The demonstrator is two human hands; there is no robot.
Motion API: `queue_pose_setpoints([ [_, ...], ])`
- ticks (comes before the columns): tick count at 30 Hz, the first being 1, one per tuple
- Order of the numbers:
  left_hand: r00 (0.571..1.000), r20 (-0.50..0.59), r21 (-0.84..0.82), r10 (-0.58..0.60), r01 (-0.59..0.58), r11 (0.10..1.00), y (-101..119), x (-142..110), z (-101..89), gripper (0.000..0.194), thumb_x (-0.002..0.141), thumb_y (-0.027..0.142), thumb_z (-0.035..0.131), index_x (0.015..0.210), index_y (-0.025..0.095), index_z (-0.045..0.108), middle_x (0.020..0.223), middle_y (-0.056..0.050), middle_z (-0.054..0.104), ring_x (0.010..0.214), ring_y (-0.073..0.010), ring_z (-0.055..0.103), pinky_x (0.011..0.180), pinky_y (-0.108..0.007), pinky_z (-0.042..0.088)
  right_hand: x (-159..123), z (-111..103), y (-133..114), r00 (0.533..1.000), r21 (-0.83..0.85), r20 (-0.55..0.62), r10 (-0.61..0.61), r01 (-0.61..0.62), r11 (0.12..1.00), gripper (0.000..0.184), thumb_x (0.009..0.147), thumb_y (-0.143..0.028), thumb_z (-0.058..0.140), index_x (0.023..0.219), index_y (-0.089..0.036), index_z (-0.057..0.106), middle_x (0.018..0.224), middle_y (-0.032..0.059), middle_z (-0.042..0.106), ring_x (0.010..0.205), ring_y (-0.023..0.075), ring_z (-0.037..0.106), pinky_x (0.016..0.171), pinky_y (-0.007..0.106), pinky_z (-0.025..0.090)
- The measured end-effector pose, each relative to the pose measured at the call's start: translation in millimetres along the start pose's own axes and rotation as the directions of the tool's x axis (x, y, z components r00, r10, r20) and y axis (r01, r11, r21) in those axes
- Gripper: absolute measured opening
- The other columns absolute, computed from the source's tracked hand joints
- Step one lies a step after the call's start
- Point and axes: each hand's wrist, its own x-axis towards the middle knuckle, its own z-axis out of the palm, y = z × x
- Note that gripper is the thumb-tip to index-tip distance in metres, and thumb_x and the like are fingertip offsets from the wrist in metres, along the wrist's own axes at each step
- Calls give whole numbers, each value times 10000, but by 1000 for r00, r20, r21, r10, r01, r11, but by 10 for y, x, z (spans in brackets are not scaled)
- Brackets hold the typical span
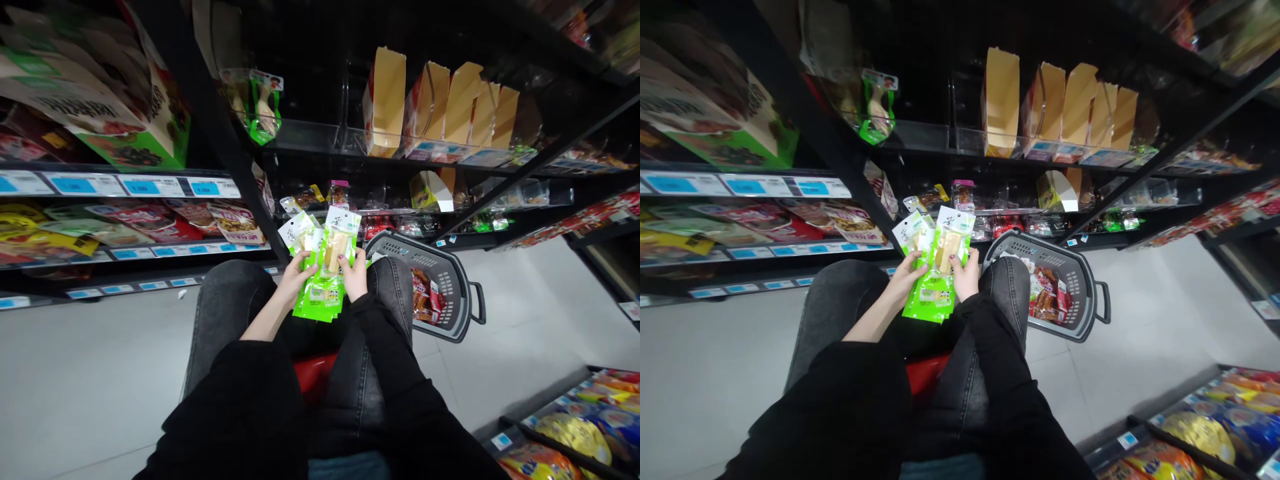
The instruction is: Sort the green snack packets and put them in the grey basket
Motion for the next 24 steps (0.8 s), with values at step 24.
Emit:
queue_pose_setpoints([
  [24, 991, -49, -59, 122, -125, 990, 168, 3, -121, 356, 625, 321, 698, 920, 242, 514, 1009, -7, 631, 949, -214, 592, 807, -318, 460, 68, -145, -137, 999, -275, -42, 17, -28, 961, 273, 744, -307, 467, 1004, -228, 442, 943, 34, 607, 889, 196, 576, 827, 338, 438],
])
